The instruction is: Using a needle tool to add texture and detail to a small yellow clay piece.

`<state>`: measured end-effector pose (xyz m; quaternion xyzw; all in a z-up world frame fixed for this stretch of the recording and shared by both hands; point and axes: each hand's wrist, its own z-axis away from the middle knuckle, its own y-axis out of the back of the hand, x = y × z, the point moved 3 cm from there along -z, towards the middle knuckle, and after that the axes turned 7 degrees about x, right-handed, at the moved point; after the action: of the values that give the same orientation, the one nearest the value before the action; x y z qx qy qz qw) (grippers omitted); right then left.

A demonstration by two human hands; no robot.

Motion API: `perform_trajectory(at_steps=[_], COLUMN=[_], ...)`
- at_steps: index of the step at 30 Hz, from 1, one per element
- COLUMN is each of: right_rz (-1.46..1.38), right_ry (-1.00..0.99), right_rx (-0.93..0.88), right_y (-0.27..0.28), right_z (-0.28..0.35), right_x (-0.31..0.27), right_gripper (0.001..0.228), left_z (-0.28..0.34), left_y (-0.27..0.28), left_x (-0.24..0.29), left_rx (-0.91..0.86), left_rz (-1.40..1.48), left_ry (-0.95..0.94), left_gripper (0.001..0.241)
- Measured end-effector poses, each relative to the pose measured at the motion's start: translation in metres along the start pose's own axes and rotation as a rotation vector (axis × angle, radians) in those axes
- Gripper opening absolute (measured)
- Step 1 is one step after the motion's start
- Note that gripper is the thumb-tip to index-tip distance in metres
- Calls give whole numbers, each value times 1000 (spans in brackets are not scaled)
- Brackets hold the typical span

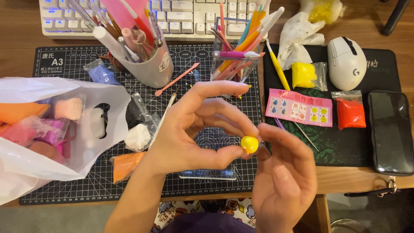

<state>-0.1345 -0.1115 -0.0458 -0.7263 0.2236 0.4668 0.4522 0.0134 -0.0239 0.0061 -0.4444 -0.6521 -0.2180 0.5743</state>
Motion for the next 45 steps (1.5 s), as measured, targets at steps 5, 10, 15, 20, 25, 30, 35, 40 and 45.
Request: perform_trajectory(at_steps=[5, 10, 15, 20, 25, 30, 35, 40, 45], right_rz=[-22, -78, 39, 66, 71, 46, -18, -99, -97], right_ry=[-153, -188, -149, -134, -130, -138, -170, -255, -353], right_rx=[-60, -152, -164, -156, -158, -175, -181, -185, -3], right_y=[0, 0, 0, -5, -5, -3, -2, 9, 35], right_z=[-15, -21, -21, -22, -22, -22, -22, -22, -19], right_x=[-2, -3, -4, -6, -6, -5, -2, 2, 16], right_gripper=[52, 58, 63, 63, 61, 60, 61, 63, 45], left_z=[-1, -2, -2, -3, -2, -2, -2, 0, 6], left_y=[0, -3, -4, -3, -3, -3, -3, 4, 11], left_x=[-1, 0, -2, -3, -4, -4, -4, -10, -28], left_rx=[-95, -144, -171, -175, -177, -182, -182, -170, -141], left_rz=[-69, -84, -58, -69, -66, -75, -86, -152, -787], left_ry=[14, 100, 152, 145, 138, 127, 121, 115, 287], left_gripper=[59, 57, 57, 58, 58, 57, 57, 57, 52])
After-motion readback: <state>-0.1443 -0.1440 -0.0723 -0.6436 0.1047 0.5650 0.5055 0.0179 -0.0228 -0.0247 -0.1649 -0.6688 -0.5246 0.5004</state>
